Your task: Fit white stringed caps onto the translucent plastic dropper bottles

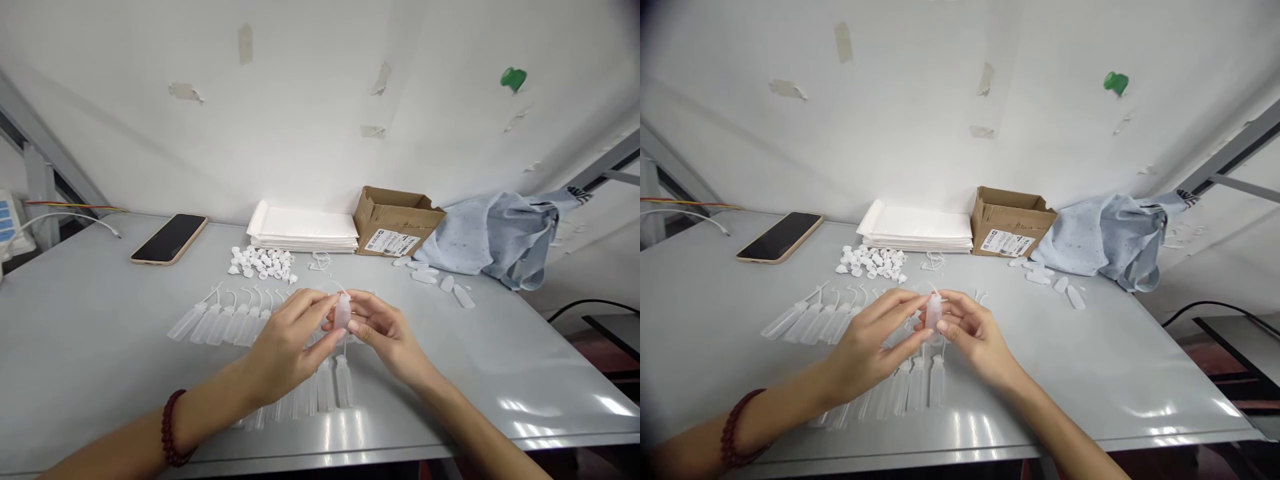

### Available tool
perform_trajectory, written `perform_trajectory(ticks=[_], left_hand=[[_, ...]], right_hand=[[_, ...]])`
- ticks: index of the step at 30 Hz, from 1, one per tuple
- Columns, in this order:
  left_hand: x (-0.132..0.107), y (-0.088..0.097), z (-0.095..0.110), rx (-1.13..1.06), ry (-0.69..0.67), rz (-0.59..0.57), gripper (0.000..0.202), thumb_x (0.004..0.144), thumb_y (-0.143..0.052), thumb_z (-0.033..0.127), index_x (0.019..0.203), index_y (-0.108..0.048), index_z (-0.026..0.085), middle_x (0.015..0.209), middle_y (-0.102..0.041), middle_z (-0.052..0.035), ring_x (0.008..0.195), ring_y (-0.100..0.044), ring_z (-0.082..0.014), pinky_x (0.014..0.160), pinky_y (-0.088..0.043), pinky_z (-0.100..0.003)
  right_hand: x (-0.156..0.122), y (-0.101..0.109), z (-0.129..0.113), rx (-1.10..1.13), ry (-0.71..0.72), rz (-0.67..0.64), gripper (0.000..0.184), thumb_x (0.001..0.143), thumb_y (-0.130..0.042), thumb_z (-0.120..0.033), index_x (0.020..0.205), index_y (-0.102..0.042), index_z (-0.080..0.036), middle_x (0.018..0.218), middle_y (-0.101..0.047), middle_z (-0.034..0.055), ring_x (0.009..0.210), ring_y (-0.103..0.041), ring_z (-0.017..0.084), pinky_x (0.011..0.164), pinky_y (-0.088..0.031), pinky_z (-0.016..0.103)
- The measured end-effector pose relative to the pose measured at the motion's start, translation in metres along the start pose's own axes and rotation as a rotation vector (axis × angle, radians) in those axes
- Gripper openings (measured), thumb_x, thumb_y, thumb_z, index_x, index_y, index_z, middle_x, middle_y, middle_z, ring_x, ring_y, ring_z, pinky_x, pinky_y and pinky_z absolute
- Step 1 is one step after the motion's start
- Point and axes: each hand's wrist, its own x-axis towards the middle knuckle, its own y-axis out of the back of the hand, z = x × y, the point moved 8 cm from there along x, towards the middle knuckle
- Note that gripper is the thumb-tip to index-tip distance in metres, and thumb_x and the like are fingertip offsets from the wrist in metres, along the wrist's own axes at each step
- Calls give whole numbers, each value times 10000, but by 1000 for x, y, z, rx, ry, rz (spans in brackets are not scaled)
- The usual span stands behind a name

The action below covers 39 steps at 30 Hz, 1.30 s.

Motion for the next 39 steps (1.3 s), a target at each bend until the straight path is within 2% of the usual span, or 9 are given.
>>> perform_trajectory(ticks=[2, 6, 11, 15, 19, 23, 29, 34, 39], left_hand=[[-1, -5, 6, 115, -85, -33, 422, 868, -587, 193, 1269, -477, 118, 983, -590, -92, 876, -559, -185, 756, -505, -345], [-1, -9, 7, 217, -108, -71, 524, 856, -617, 229, 1325, -404, 133, 1025, -567, -102, 911, -541, -208, 787, -500, -376], [1, -9, 9, 251, -120, -67, 510, 850, -602, 176, 1312, -386, 148, 1111, -540, -117, 996, -519, -227, 843, -486, -385], [1, -10, 12, 256, -169, -70, 451, 843, -598, 151, 1256, -419, 136, 1089, -545, -118, 981, -511, -224, 817, -485, -369], [-1, -13, 17, 308, -223, -94, 444, 830, -591, 100, 1245, -434, 121, 1064, -543, -119, 963, -502, -217, 810, -486, -362], [-5, -14, 27, 444, -331, -74, 443, 814, -591, 63, 1238, -460, 78, 1031, -551, -136, 975, -496, -243, 806, -484, -383], [-14, -20, 37, 586, -464, -62, 442, 838, -561, 67, 1270, -469, 89, 1020, -603, -129, 965, -531, -239, 754, -489, -362], [-14, -22, 39, 546, -441, -82, 471, 835, -554, 64, 1291, -449, 112, 1035, -607, -120, 969, -540, -238, 771, -482, -362], [-10, -24, 30, 357, -261, -150, 455, 832, -597, 150, 1259, -442, 132, 1038, -567, -122, 946, -515, -241, 785, -479, -383]], right_hand=[[1, 1, 1, 33, -4, -6, 316, 885, -587, -257, 1199, -548, -268, 1094, -686, 68, 1027, -653, 203, 893, -499, 388], [4, 5, 1, 69, 12, -19, 329, 870, -607, -275, 1191, -545, -244, 1076, -687, 72, 1027, -653, 212, 902, -487, 404], [4, 2, 0, 112, -20, -72, 346, 829, -655, -300, 1145, -546, -211, 1039, -689, 73, 954, -677, 209, 860, -509, 401], [0, 0, -6, 69, -50, -85, 307, 826, -657, -321, 1089, -575, -187, 960, -703, 69, 917, -678, 202, 836, -518, 386], [-2, 8, -13, -60, 7, 0, 201, 869, -600, -334, 988, -662, -185, 862, -700, 36, 821, -658, 147, 801, -507, 310], [-3, 17, -15, -150, -1, 89, 168, 817, -658, -332, 879, -708, -184, 761, -670, 10, 685, -601, 117, 680, -504, 265], [-5, 20, -16, -156, -99, -43, 160, 758, -715, -284, 865, -711, -164, 848, -679, 29, 742, -599, 127, 721, -495, 275], [-7, 25, -14, -162, -147, -60, 169, 701, -756, -260, 834, -713, -164, 818, -672, 12, 669, -572, 106, 661, -479, 252], [-7, 24, -14, -238, -162, -69, 165, 727, -732, -283, 845, -722, -169, 810, -675, 9, 712, -579, 118, 692, -470, 258]])
